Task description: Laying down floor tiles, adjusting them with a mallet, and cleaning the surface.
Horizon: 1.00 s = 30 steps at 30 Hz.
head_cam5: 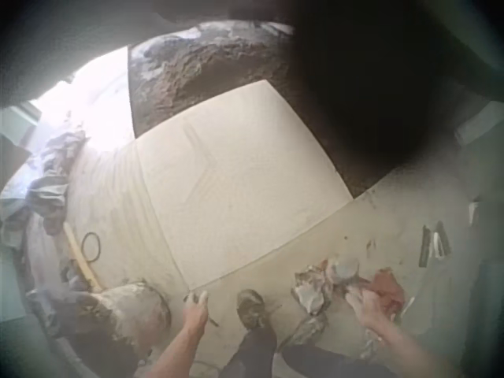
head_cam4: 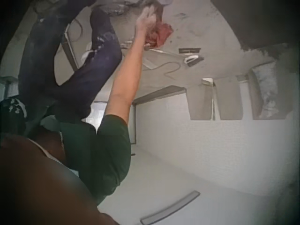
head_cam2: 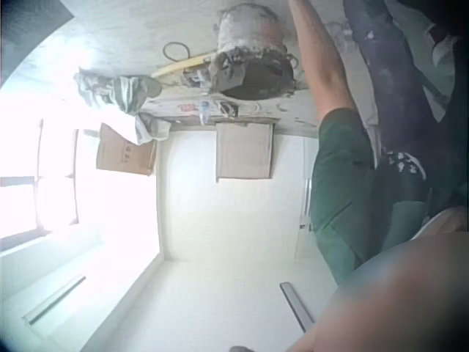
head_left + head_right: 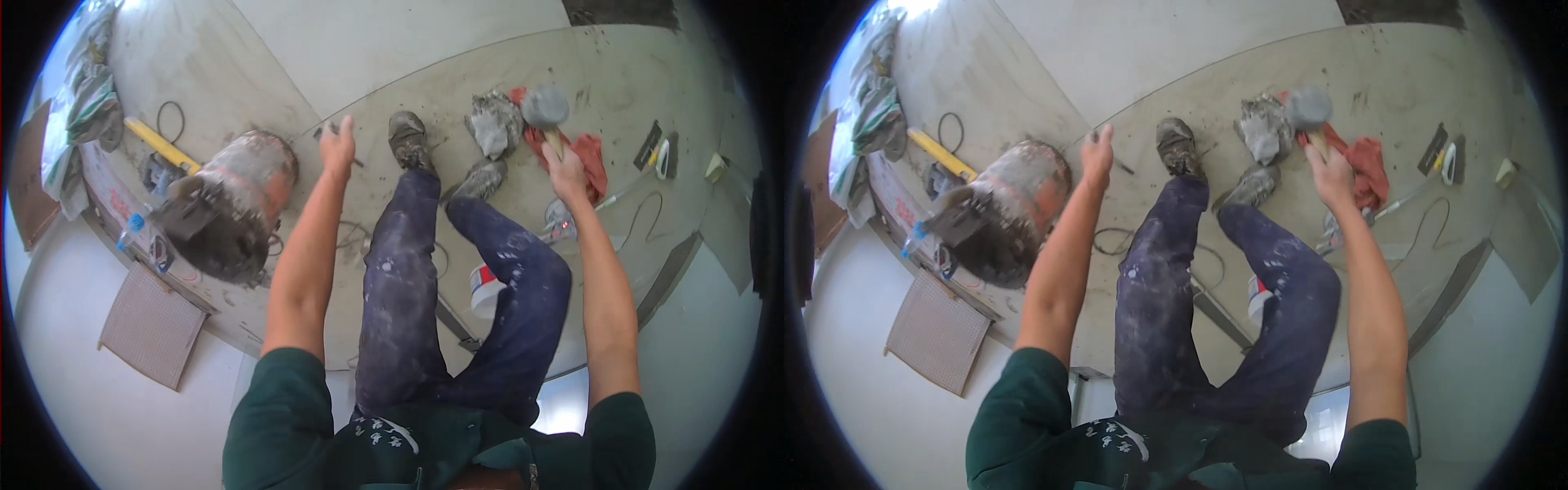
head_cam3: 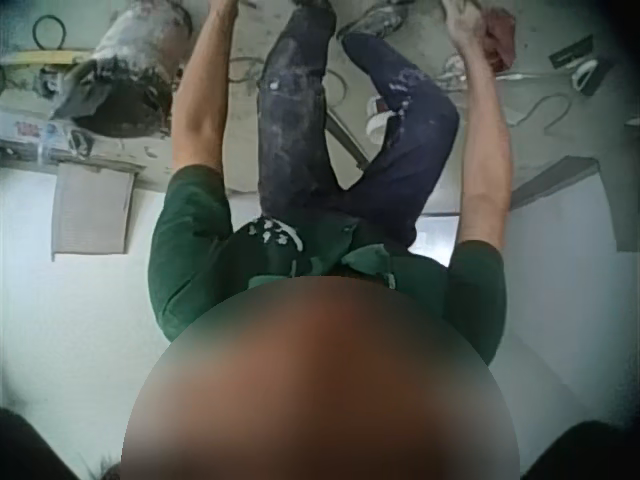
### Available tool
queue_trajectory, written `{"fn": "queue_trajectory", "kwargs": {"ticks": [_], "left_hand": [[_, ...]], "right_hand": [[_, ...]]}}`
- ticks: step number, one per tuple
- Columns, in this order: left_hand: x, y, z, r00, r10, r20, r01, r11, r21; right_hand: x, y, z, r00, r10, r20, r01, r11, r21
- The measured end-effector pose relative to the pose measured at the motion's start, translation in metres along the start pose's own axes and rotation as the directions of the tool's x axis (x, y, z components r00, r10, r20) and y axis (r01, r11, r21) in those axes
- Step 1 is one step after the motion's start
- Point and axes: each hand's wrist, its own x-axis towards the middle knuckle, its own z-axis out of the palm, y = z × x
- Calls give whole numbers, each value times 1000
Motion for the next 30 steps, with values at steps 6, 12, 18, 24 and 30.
{"fn": "queue_trajectory", "kwargs": {"ticks": [6,12,18,24,30], "left_hand": [[172,-2,106,849,-99,-519,184,976,114],[161,-31,143,686,119,-718,170,933,317],[174,-17,135,683,147,-715,144,933,329],[168,-16,138,690,126,-713,158,935,318],[170,-22,136,633,185,-751,136,929,344]], "right_hand": [[138,-106,104,953,-261,153,193,914,357],[147,-121,196,932,-360,41,323,876,358],[177,-126,222,869,-429,249,434,900,34],[171,-131,218,841,-399,365,464,880,-107],[165,-124,229,831,-415,371,490,862,-133]]}}
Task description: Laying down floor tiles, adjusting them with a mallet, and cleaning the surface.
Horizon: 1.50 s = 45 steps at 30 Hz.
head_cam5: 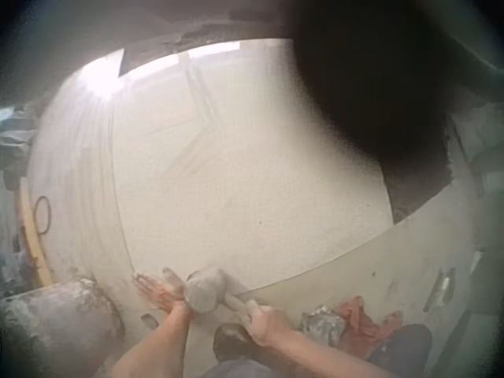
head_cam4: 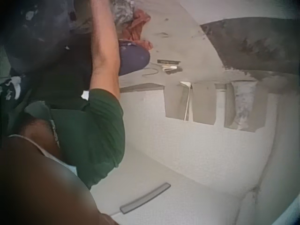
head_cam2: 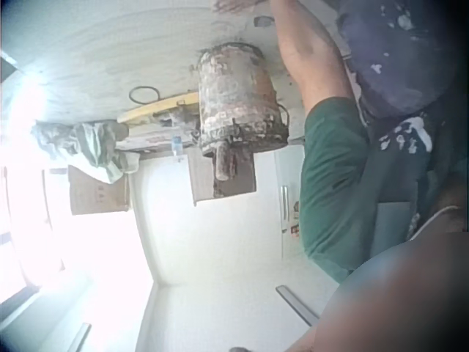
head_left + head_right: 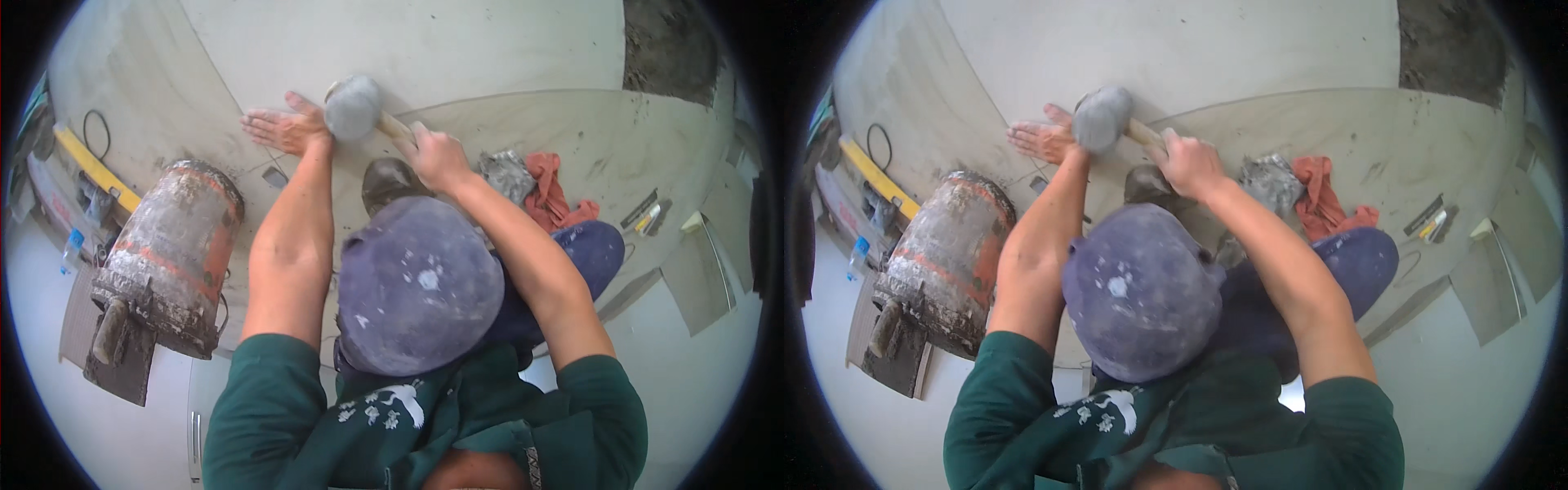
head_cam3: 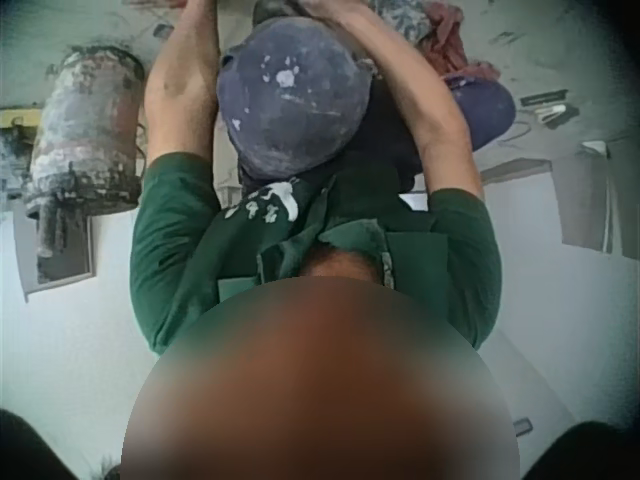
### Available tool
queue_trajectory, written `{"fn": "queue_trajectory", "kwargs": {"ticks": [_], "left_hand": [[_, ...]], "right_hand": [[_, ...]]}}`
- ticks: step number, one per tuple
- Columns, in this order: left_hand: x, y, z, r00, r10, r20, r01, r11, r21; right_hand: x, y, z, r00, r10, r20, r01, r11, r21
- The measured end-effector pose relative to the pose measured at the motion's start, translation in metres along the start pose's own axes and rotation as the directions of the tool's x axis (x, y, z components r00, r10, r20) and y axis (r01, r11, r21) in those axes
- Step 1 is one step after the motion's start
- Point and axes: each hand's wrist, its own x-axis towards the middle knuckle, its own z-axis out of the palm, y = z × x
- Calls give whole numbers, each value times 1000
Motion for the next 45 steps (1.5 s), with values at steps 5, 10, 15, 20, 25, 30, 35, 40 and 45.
{"fn": "queue_trajectory", "kwargs": {"ticks": [5,10,15,20,25,30,35,40,45], "left_hand": [[0,-2,4,999,-14,33,14,1000,5],[-9,3,7,996,-24,87,24,1000,4],[-1,-3,5,999,-37,26,37,999,1],[-5,3,9,1000,-17,-7,17,1000,-27],[0,-6,7,1000,11,7,-12,1000,26],[-3,-2,6,999,5,32,-6,1000,18],[1,-5,4,999,1,32,-1,1000,18],[4,-7,4,998,17,55,-17,1000,-1],[27,73,-16,535,813,230,-740,582,-338]], "right_hand": [[-14,7,-5,996,-30,-82,41,990,135],[-28,34,-15,985,119,-122,-99,982,158],[-33,55,1,946,230,-228,-151,936,318],[-25,61,-15,900,180,-396,-28,933,359],[-3,62,-25,881,352,-317,-135,828,544],[17,65,-38,832,313,-457,-54,867,495],[37,26,-47,853,321,-412,-34,821,569],[74,12,-53,882,219,-418,-110,956,271],[86,24,-73,905,224,-361,-141,960,242]]}}
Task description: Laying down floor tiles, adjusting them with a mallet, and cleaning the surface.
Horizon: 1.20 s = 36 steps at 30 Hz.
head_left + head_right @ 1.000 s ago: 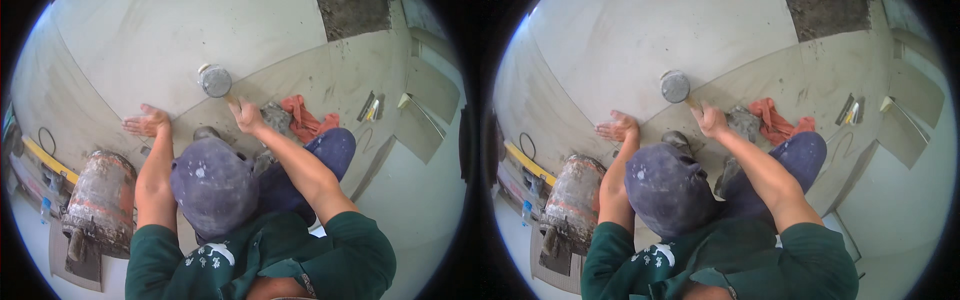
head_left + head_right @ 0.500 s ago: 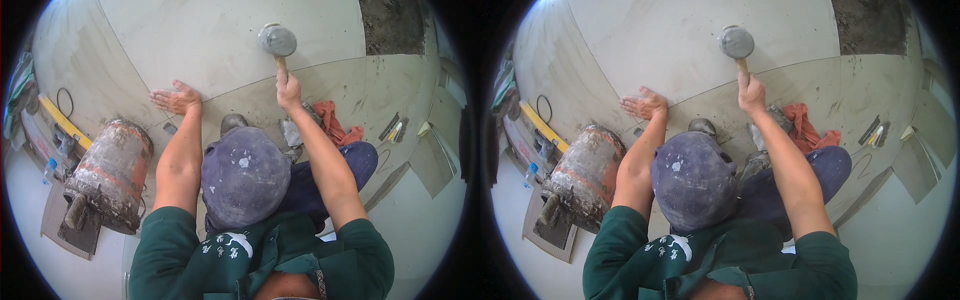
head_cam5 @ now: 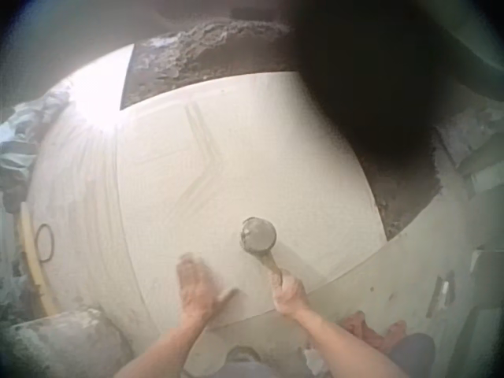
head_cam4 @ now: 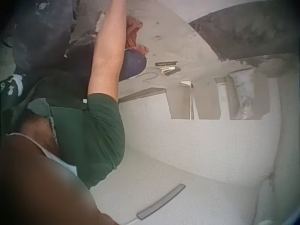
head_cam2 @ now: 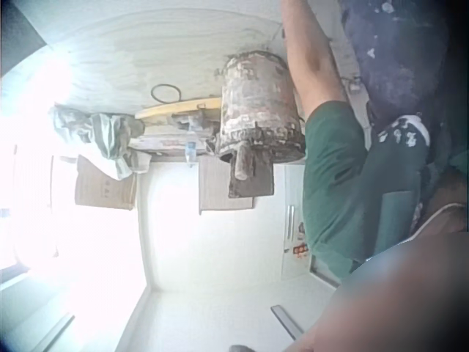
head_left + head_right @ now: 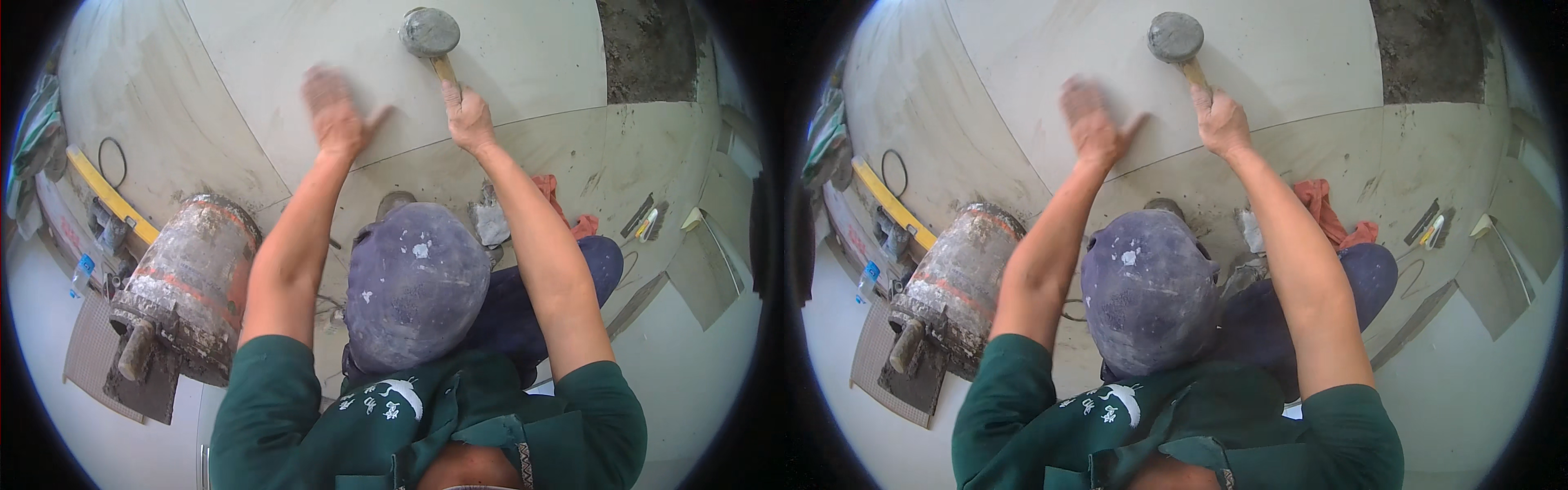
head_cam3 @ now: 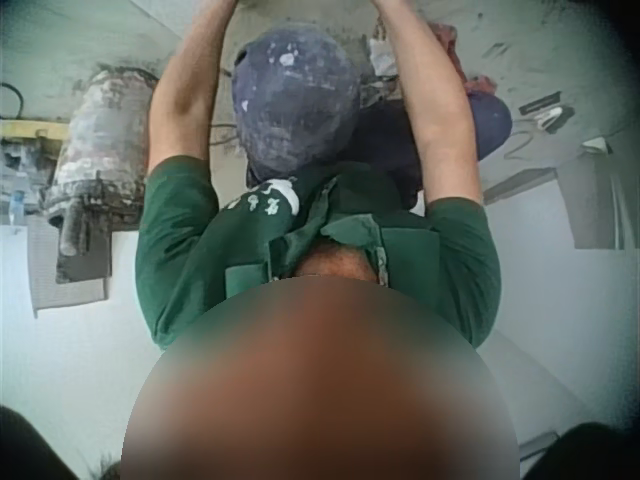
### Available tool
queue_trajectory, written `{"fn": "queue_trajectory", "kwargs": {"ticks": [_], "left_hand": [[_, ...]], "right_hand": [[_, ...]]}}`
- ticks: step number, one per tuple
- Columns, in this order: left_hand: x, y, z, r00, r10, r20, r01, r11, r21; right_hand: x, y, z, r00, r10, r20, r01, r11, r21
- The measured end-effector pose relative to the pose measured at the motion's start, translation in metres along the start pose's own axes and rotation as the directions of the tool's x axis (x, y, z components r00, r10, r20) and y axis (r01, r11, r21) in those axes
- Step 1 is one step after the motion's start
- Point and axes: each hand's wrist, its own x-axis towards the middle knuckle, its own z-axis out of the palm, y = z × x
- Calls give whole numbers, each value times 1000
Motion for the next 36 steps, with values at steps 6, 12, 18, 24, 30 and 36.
{"fn": "queue_trajectory", "kwargs": {"ticks": [6,12,18,24,30,36], "left_hand": [[87,-90,-16,993,-95,-74,109,969,220],[215,-220,-51,809,-559,-182,583,802,131],[253,-190,-64,787,-513,-342,569,818,83],[257,-196,-65,835,-479,-269,515,853,80],[248,-201,-79,816,-555,-163,569,820,57],[247,-201,-76,813,-572,-106,578,816,29]], "right_hand": [[-2,-18,-13,996,49,75,-41,993,-114],[-3,27,9,998,33,47,-40,988,152],[52,-128,10,998,45,45,-57,947,316],[168,-255,70,961,-256,-101,273,927,255],[173,-338,79,985,-174,-5,166,927,337],[231,-374,91,976,-152,157,119,972,204]]}}
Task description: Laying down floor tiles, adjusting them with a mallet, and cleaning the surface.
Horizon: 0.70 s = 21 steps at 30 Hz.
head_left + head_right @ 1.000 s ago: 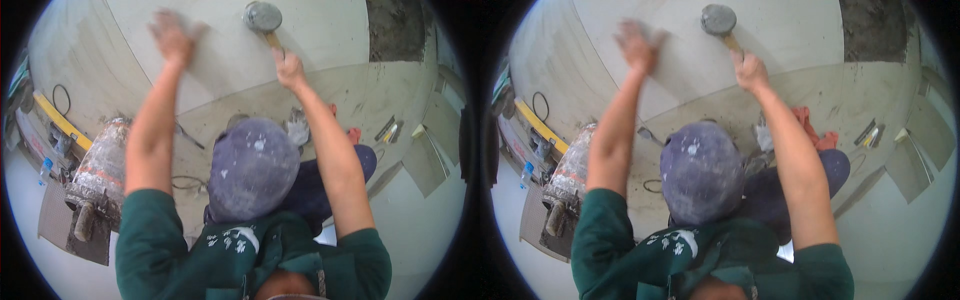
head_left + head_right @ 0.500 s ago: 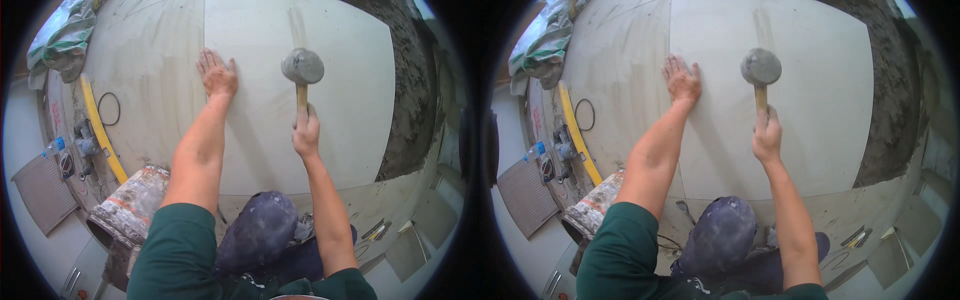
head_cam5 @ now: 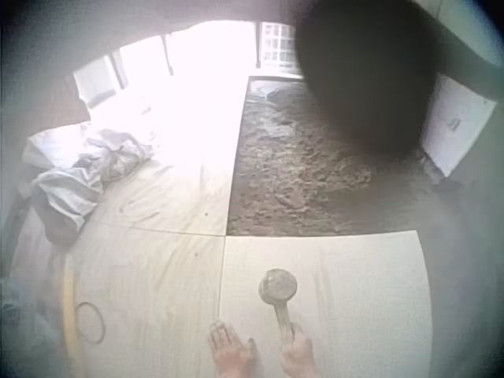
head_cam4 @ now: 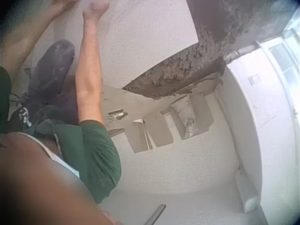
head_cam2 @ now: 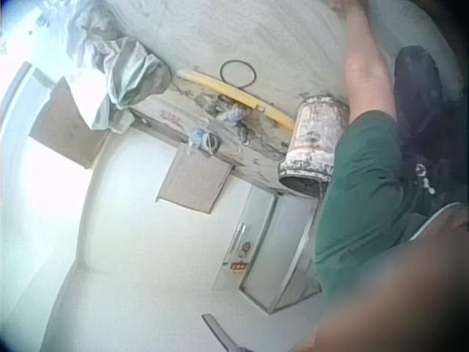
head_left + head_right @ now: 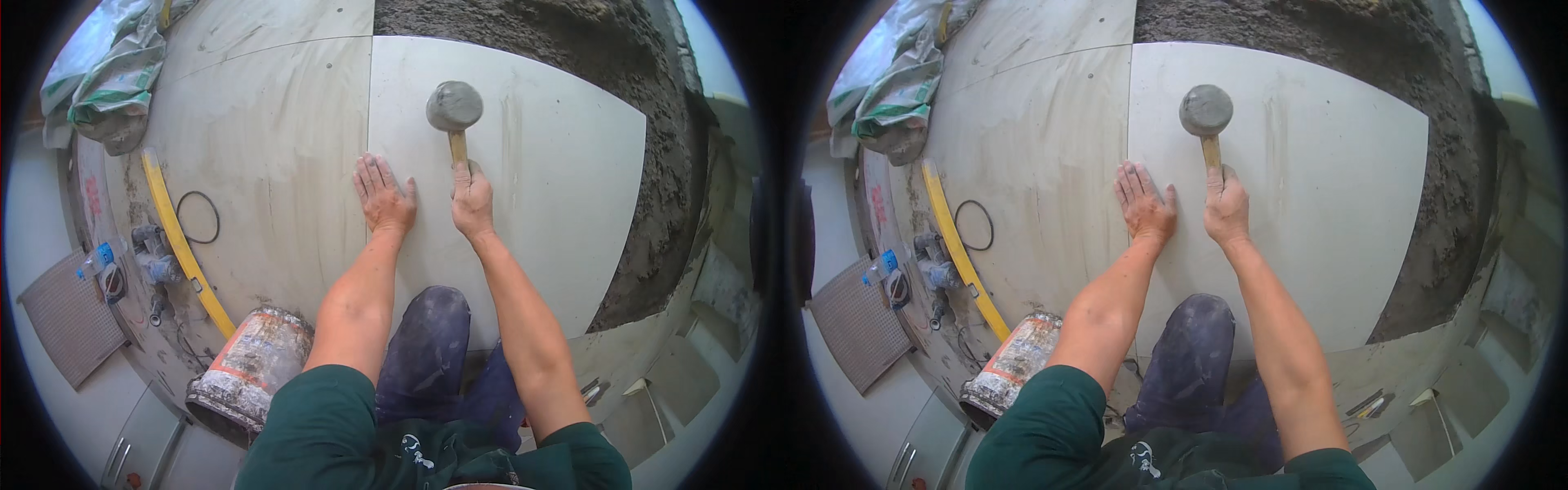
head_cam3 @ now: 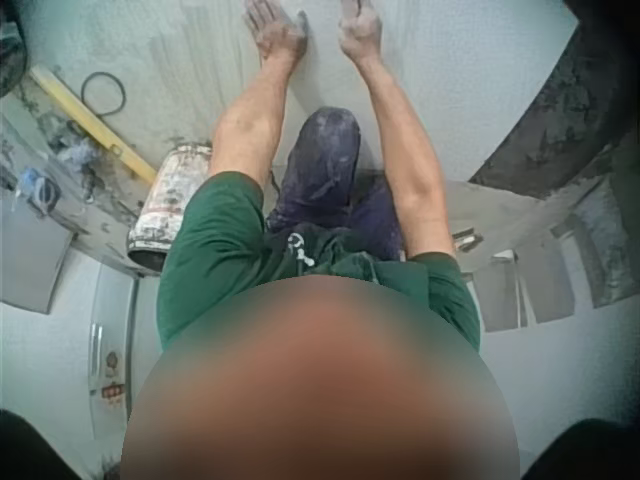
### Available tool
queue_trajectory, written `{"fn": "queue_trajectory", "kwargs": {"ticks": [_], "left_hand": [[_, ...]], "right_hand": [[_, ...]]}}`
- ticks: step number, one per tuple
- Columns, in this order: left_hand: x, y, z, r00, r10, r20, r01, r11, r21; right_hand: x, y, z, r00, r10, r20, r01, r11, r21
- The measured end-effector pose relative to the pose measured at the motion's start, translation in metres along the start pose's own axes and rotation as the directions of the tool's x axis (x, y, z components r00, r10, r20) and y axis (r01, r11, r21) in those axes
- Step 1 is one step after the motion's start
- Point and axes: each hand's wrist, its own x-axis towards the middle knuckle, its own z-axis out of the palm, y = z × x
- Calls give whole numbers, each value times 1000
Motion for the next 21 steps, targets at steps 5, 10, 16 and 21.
{"fn": "queue_trajectory", "kwargs": {"ticks": [5,10,16,21], "left_hand": [[4,9,-2,1000,-3,28,4,999,-32],[33,13,-1,999,39,21,-37,997,-69],[233,38,-22,969,214,-128,-223,973,-61],[236,46,-12,961,159,-228,-181,980,-80]], "right_hand": [[38,-11,7,990,-135,-50,130,986,-104],[54,5,-1,997,-65,46,75,961,-267],[12,5,-17,985,136,106,-105,962,-252],[16,-26,-24,988,137,65,-134,989,-55]]}}
